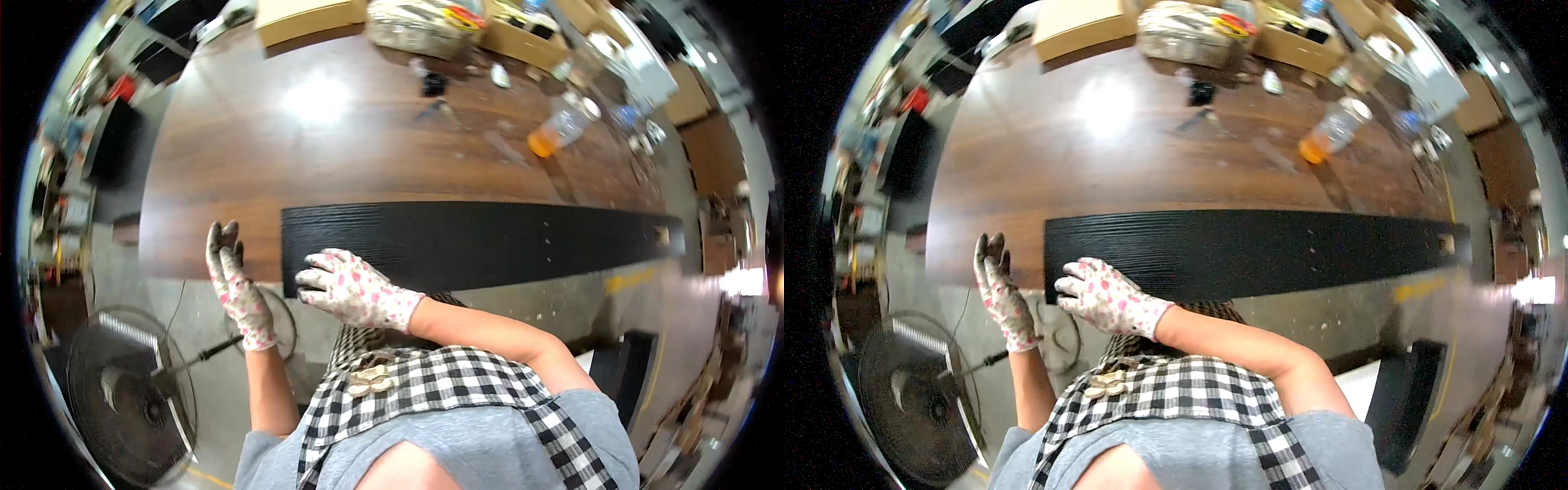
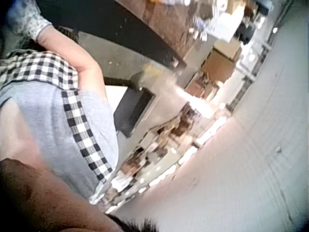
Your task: Cleaning and polishing black wooden furniture panels using a liquid solution and a cloth/rag.
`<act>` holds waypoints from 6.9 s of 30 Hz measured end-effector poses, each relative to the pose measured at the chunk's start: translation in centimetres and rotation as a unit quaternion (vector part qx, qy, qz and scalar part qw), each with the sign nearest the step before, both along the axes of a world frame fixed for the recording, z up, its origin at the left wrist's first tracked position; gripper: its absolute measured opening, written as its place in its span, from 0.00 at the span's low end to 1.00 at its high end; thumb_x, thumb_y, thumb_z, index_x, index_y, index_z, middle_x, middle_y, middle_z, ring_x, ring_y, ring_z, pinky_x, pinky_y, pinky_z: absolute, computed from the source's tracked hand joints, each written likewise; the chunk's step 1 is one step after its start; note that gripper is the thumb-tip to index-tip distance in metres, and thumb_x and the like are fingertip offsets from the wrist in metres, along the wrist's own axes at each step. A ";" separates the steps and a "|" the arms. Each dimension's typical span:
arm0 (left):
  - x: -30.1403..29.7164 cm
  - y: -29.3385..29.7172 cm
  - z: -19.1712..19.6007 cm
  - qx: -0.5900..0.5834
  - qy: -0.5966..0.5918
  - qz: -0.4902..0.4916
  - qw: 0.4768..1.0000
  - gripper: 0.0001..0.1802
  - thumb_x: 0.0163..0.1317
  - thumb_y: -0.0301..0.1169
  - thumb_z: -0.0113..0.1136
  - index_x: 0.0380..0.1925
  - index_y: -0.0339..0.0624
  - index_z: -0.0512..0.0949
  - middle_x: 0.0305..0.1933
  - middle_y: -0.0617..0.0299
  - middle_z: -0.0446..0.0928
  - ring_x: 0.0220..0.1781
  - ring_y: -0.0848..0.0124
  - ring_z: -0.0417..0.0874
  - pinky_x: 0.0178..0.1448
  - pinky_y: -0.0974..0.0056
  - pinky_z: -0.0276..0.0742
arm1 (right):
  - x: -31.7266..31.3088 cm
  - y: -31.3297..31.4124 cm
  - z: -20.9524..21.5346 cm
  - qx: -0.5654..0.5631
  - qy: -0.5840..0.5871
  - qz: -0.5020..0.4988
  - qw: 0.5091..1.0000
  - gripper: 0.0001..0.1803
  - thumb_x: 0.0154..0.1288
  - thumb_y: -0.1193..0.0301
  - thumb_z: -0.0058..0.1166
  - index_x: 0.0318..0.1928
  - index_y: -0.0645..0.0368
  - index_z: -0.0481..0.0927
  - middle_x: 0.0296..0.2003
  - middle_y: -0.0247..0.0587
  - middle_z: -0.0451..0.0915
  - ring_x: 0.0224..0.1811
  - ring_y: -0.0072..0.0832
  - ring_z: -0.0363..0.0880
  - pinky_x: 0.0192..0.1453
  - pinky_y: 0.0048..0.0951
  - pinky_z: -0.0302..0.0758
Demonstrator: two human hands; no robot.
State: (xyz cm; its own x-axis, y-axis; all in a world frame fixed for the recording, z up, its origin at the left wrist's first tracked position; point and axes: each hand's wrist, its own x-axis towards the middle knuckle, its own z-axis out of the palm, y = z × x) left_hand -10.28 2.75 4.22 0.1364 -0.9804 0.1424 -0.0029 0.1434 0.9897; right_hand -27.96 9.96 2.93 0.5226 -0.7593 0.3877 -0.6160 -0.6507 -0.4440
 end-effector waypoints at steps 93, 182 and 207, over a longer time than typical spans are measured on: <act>-81.8 30.4 1.3 0.135 0.136 -0.456 0.869 0.29 0.62 0.20 0.58 0.63 0.36 0.63 0.57 0.58 0.73 0.58 0.70 0.75 0.65 0.64 0.69 | -85.4 21.1 4.0 -0.015 0.052 -0.601 0.797 0.25 0.57 0.56 0.62 0.51 0.57 0.78 0.49 0.47 0.78 0.55 0.44 0.72 0.61 0.43 0.69; -81.9 30.1 1.5 -0.263 -0.259 -0.530 0.764 0.26 0.55 0.22 0.63 0.56 0.37 0.72 0.51 0.52 0.76 0.52 0.58 0.79 0.58 0.60 0.74 | -69.8 54.1 0.6 -0.053 -0.136 -0.703 0.696 0.28 0.53 0.60 0.67 0.55 0.50 0.75 0.56 0.43 0.73 0.60 0.42 0.70 0.62 0.50 0.70; -59.1 25.0 4.7 -0.011 0.123 -0.549 0.827 0.35 0.59 0.29 0.65 0.64 0.32 0.62 0.61 0.49 0.71 0.60 0.62 0.75 0.65 0.57 0.70 | -46.6 41.9 1.5 -0.033 -0.090 -0.580 0.809 0.28 0.49 0.60 0.68 0.51 0.52 0.76 0.54 0.43 0.73 0.52 0.38 0.75 0.52 0.46 0.76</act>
